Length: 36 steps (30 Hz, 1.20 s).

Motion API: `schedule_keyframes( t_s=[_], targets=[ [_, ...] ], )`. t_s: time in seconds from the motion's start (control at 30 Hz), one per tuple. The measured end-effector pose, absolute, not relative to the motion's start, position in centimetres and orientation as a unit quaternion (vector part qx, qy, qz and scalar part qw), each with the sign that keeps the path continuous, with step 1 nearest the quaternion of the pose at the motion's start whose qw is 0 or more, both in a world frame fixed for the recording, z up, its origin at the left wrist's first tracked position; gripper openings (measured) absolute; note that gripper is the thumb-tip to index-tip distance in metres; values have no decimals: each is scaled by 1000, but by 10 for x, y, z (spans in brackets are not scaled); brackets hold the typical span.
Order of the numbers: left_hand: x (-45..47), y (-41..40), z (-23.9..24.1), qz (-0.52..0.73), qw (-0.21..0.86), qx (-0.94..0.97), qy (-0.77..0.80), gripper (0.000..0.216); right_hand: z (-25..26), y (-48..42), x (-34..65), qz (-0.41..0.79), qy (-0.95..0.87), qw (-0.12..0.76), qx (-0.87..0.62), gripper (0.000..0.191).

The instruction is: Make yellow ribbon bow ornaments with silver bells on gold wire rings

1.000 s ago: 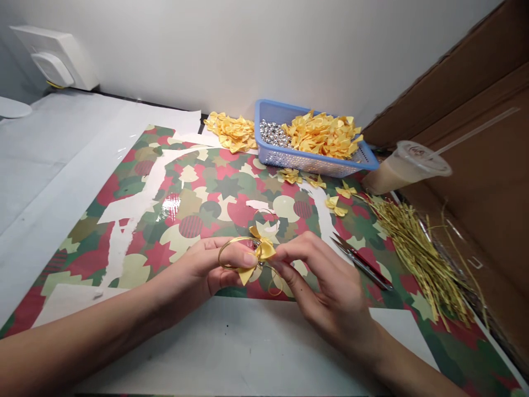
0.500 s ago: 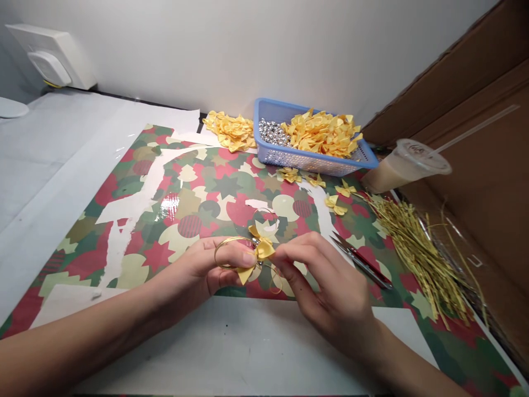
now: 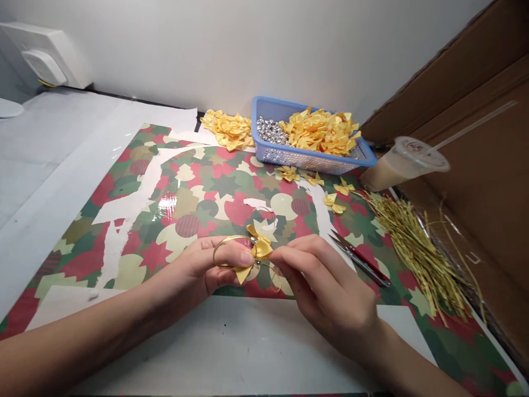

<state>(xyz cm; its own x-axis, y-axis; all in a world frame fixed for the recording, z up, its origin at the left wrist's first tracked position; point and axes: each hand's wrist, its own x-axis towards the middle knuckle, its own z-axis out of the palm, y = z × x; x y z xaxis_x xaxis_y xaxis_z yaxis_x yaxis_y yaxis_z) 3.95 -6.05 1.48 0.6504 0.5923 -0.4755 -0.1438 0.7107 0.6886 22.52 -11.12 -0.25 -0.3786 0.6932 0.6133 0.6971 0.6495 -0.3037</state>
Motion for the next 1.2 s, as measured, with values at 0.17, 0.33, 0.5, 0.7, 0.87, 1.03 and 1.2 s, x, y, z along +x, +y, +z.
schedule_keyframes(
  t_s=[0.17,0.33,0.5,0.7,0.87,1.03,1.2],
  targets=[
    [39,-60,15,214,851,314,361,16,-3,-111,224,-2,-830,369,-417,26],
    [39,-60,15,210,848,319,368,15,-2,-110,226,-6,-838,366,-404,25],
    [39,-61,14,209,851,317,364,15,0,-110,229,-14,-847,355,-395,25],
    [40,-61,16,212,856,309,357,16,3,-109,230,-9,-853,358,-381,24],
    [40,-61,16,212,855,311,357,16,5,-108,234,15,-856,361,-369,25],
    [38,-61,16,214,852,317,358,16,3,-107,231,38,-849,377,-369,28],
    [39,-61,15,216,849,326,355,18,-1,-107,225,46,-824,398,-402,24]
  ],
)
